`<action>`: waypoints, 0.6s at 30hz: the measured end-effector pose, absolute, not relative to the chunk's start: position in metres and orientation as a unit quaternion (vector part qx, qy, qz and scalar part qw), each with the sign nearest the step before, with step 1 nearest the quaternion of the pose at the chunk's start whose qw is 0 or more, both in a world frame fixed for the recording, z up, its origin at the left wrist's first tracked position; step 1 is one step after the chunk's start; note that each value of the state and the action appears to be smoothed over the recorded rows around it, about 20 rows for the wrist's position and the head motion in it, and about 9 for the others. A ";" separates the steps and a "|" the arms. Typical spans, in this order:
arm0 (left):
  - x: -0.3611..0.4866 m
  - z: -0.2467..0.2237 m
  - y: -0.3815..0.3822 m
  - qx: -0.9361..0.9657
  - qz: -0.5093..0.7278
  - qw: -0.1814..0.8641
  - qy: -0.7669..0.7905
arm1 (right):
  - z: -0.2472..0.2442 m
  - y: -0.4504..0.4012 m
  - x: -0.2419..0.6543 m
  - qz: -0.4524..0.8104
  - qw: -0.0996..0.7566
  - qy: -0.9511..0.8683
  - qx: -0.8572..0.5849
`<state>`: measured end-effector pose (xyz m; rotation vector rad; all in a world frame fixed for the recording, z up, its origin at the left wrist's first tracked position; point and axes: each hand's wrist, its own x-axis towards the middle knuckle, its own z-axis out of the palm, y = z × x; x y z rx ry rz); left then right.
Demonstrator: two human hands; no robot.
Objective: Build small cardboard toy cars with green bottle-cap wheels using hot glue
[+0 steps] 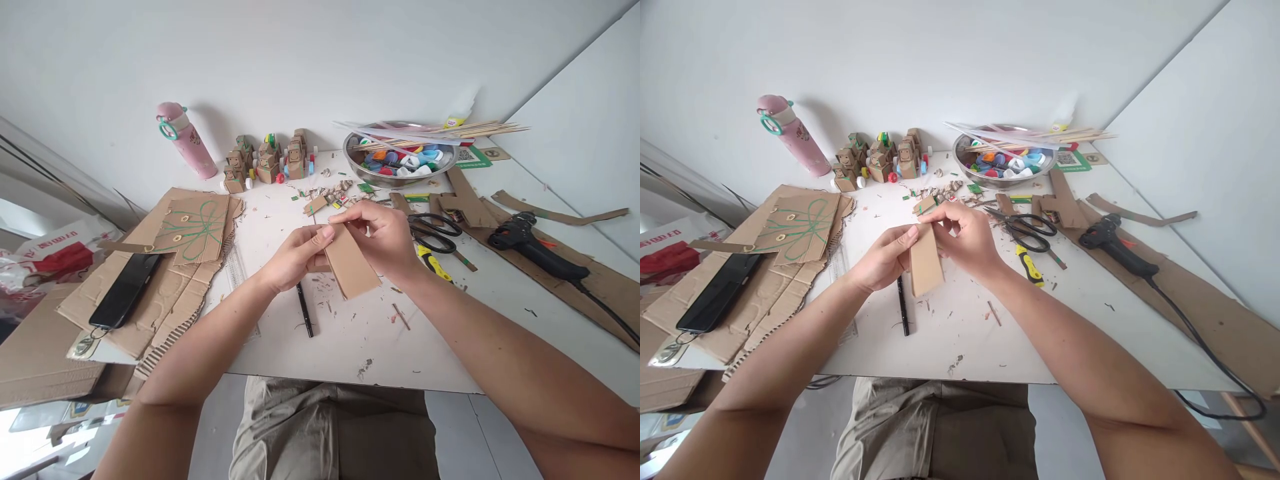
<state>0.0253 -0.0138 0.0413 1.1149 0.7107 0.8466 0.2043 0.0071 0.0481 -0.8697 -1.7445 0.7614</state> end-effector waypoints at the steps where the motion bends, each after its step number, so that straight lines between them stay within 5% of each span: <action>1: 0.025 0.040 -0.013 0.514 0.389 0.694 0.321 | 0.050 0.008 0.205 0.324 0.493 -0.725 -0.356; 11: 0.026 0.033 -0.017 0.636 0.424 0.488 0.421 | 0.056 0.011 0.209 0.376 0.417 -0.744 -0.362; 18: 0.028 0.028 -0.019 0.670 0.416 0.451 0.418 | 0.052 0.007 0.205 0.364 0.429 -0.746 -0.357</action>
